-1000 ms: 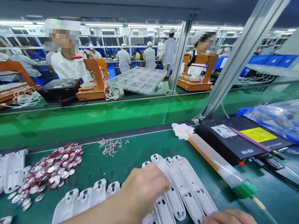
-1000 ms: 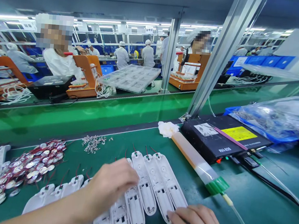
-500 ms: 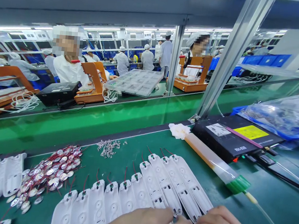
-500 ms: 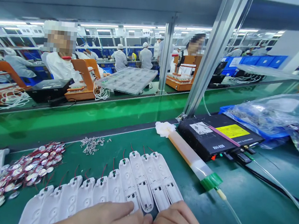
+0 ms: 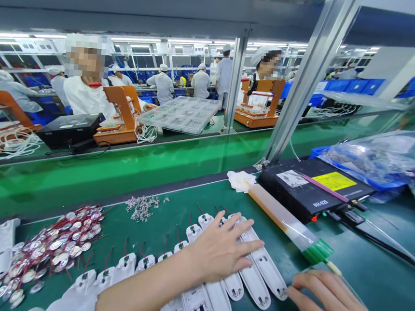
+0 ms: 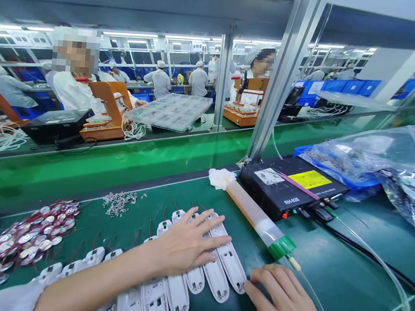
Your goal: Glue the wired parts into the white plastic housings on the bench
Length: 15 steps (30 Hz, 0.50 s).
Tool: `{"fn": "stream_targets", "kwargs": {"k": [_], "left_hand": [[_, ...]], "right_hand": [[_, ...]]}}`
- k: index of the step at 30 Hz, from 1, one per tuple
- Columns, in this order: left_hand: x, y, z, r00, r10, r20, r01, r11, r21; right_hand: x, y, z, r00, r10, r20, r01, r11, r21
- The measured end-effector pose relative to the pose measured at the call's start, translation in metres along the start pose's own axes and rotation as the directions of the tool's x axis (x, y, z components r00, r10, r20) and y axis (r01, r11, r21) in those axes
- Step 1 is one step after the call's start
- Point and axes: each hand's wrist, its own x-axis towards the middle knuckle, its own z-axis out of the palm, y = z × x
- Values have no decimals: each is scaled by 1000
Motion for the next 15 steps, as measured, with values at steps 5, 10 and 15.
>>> {"fn": "stream_targets", "kwargs": {"k": [5, 10, 15], "left_hand": [[0, 0, 7, 1000, -5, 15, 5, 1000, -16], [-1, 0, 7, 1000, -2, 0, 2, 1000, -23], [-2, 0, 6, 1000, -11, -2, 11, 999, -31]], "right_hand": [[-6, -3, 6, 998, 55, 28, -57, 997, 57], [-2, 2, 1, 995, -87, 42, 88, 996, -13], [-10, 5, 4, 980, -179, 85, 188, 977, -101]]}}
